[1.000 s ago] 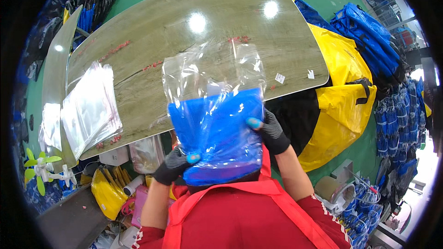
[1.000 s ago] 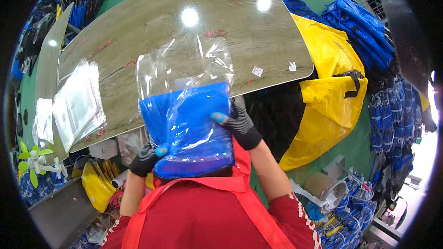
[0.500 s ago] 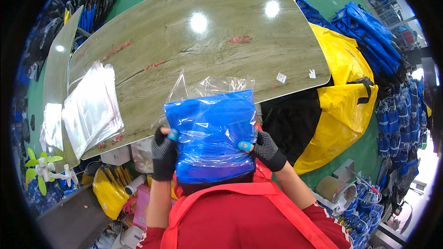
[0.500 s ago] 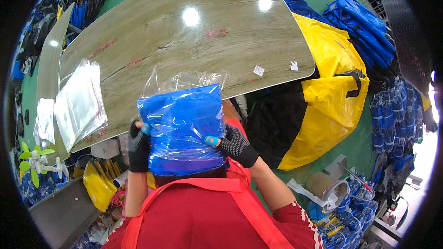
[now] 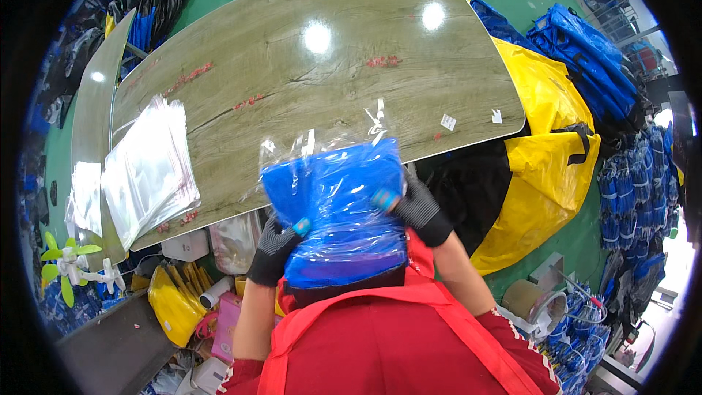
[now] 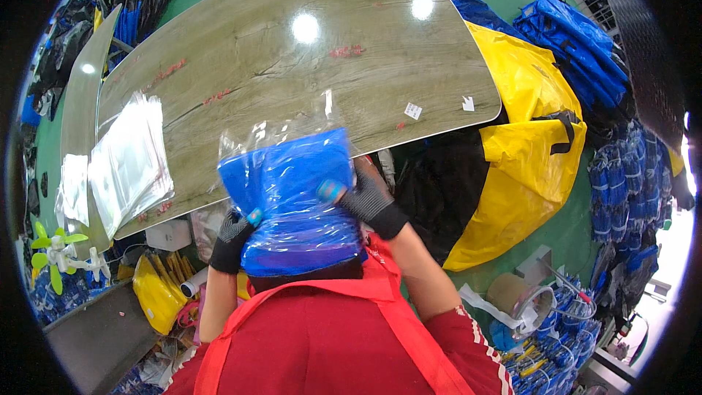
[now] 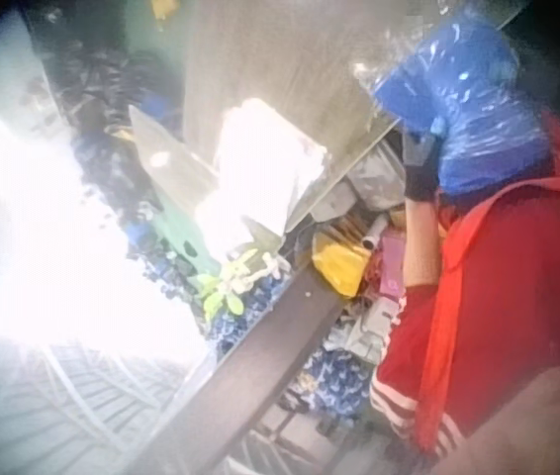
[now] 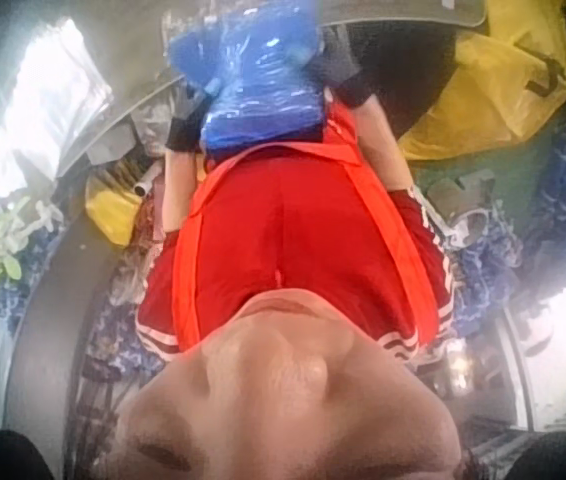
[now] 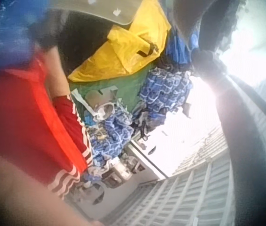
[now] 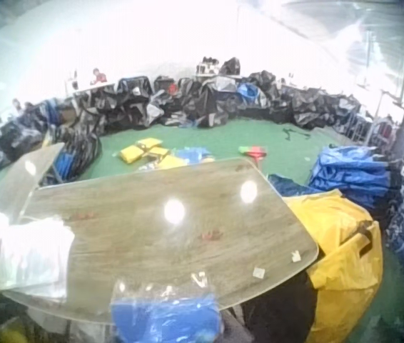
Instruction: The person folds yellow and blue waterproof bags on a table, then places each folded bag into a clear plastic bag and seals it. The process is repeated for multiple bags of both colors.
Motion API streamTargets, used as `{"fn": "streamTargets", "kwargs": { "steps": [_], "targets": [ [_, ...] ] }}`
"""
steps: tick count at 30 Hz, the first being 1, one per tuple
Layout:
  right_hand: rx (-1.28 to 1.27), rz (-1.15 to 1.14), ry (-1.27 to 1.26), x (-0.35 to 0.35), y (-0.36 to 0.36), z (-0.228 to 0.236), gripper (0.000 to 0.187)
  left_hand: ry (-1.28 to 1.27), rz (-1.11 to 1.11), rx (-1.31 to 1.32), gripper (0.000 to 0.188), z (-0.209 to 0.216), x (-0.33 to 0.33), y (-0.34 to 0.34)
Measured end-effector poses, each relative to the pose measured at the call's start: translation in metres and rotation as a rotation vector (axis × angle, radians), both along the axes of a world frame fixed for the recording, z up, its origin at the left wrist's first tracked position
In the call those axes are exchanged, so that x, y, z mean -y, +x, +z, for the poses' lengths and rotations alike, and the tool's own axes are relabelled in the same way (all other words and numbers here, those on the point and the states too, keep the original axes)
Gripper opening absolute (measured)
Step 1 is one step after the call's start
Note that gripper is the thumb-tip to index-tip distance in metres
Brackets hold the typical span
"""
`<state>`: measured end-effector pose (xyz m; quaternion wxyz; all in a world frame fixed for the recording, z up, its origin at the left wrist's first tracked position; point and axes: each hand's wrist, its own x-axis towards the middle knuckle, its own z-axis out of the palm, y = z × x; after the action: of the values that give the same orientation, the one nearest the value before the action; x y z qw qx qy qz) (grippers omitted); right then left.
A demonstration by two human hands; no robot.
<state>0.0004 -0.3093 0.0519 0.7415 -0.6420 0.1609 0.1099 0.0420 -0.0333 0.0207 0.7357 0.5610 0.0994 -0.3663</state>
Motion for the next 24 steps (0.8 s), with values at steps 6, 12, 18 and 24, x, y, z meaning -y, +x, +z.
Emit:
{"fn": "streamTargets", "kwargs": {
  "steps": [6,12,18,24],
  "targets": [
    [-0.155,0.122,0.190,-0.014,-0.045,-0.035,0.073,-0.035,-0.023,-0.054,0.072,0.004,-0.025,-0.029],
    [0.000,-0.041,0.094,-0.030,-0.076,-0.053,0.090,0.148,-0.031,0.198,0.086,-0.016,-0.017,-0.045],
    [-0.100,-0.012,-0.101,-0.024,-0.078,-0.068,0.093,0.390,0.221,0.356,0.068,-0.065,0.024,-0.060],
    [-0.114,-0.038,0.012,-0.006,-0.073,-0.066,0.057,0.145,0.211,0.012,0.059,-0.053,0.017,-0.061]
  ]
}}
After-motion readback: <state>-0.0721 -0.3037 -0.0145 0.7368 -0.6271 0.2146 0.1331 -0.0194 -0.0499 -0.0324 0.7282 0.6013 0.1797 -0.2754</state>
